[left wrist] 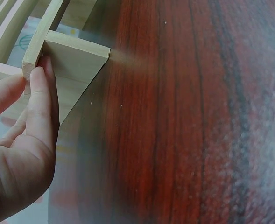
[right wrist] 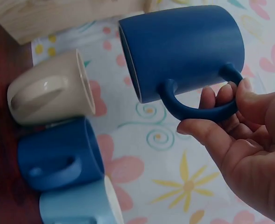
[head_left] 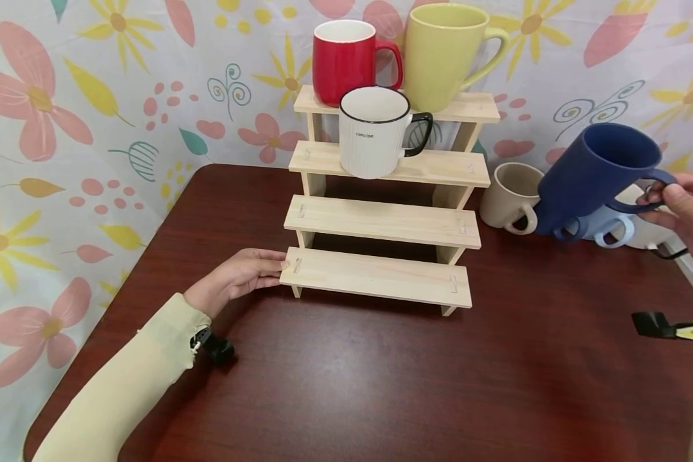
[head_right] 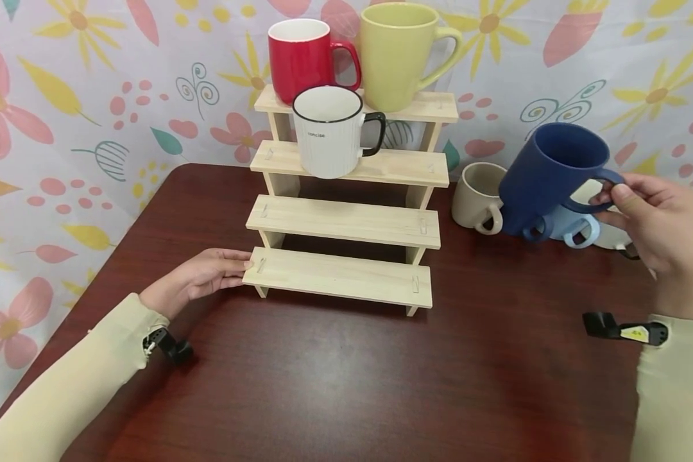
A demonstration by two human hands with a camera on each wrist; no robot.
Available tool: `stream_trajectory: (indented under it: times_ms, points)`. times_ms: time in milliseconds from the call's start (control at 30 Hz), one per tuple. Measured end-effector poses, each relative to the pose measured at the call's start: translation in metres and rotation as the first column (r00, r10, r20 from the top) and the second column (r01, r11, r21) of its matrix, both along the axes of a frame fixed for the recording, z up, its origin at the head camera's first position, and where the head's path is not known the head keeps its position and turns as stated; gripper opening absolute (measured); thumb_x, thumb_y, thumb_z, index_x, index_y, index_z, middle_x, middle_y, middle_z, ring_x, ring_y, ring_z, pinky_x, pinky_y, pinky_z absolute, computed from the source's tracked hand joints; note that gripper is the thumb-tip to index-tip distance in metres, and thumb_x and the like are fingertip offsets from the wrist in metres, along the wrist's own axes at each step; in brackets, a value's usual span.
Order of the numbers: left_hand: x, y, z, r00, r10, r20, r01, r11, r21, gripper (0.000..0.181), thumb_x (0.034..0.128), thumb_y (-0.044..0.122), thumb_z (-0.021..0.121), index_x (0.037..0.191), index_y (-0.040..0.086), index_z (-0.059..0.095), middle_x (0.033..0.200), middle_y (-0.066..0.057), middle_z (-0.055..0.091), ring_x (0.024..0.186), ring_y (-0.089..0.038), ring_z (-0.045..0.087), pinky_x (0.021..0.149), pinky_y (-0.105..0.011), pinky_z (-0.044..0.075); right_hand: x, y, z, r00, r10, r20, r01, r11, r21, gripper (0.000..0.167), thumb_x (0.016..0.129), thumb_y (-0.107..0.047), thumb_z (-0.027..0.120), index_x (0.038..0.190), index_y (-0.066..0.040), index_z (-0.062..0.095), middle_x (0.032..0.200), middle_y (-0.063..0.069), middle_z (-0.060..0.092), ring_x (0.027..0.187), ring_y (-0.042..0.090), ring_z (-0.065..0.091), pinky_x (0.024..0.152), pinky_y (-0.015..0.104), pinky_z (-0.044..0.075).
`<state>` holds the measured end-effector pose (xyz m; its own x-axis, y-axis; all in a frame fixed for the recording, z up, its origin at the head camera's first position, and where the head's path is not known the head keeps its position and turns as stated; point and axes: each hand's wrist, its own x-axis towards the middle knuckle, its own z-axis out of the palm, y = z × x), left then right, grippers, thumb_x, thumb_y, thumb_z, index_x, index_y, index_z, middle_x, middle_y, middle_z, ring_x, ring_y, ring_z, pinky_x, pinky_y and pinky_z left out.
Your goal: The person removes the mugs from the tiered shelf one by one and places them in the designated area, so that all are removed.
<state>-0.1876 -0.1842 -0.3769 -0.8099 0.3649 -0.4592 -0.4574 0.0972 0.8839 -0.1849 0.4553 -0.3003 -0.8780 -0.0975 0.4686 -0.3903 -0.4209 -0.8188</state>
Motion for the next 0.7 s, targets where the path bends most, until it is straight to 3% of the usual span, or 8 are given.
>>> stream_trajectory:
  times_ms: [133,367,600,667,700]
  points:
    - [0.0,0.0,-0.001,1.0,-0.001,0.001,0.001,1.0,0.006,0.056,0.1019,-0.001,0.05,0.151,-0.019,0.029,0.082,0.01,0.072,0.077,-0.001,0.069,0.071,-0.012,0.059,0.006,0.014,-0.012,0.999,0.025,0.029,-0.022,0.996,-0.088,0.026,0.105,0.01,0.039,0.102,0.015,0.064,0.087,0.017,0.072,0.089,0.025,0.077,0.071,0.027,0.066]
    - [-0.001,0.0,-0.004,1.0,-0.003,0.002,0.003,1.0,0.018,0.057,0.102,0.0,0.05,0.151,-0.019,0.029,0.082,0.009,0.073,0.078,-0.001,0.07,0.072,-0.013,0.059,0.023,0.027,-0.023,0.98,-0.193,0.056,0.192,0.981,0.023,0.023,0.103,0.01,0.045,0.096,0.007,0.066,0.082,0.008,0.072,0.083,0.014,0.075,0.068,0.017,0.063]
    - [0.0,0.0,-0.004,1.0,-0.008,-0.006,0.008,1.0,0.017,0.057,0.1024,0.001,0.05,0.151,-0.019,0.029,0.083,0.01,0.073,0.08,-0.001,0.07,0.074,-0.013,0.059,0.034,0.059,-0.043,0.983,-0.148,0.108,0.146,0.989,0.028,0.024,0.106,0.007,0.04,0.101,0.007,0.063,0.09,0.01,0.073,0.09,0.013,0.076,0.067,0.017,0.062]
    - [0.0,-0.001,-0.005,1.0,-0.004,-0.003,0.005,1.0,0.019,0.056,0.1024,0.001,0.05,0.151,-0.019,0.029,0.083,0.01,0.073,0.079,-0.001,0.07,0.074,-0.013,0.059,0.033,0.078,-0.055,0.979,-0.171,0.113,0.166,0.985,0.056,0.026,0.107,0.008,0.036,0.102,0.005,0.062,0.092,0.008,0.073,0.09,0.011,0.075,0.067,0.016,0.062]
    - [0.0,-0.001,-0.005,1.0,-0.004,-0.002,0.004,1.0,0.017,0.056,0.1024,0.0,0.05,0.151,-0.019,0.029,0.083,0.01,0.073,0.079,-0.001,0.07,0.074,-0.013,0.059,0.027,0.094,-0.066,0.985,-0.174,0.01,0.168,0.965,0.199,0.027,0.108,0.004,0.037,0.107,-0.001,0.064,0.099,0.001,0.075,0.097,0.007,0.075,0.072,0.014,0.061]
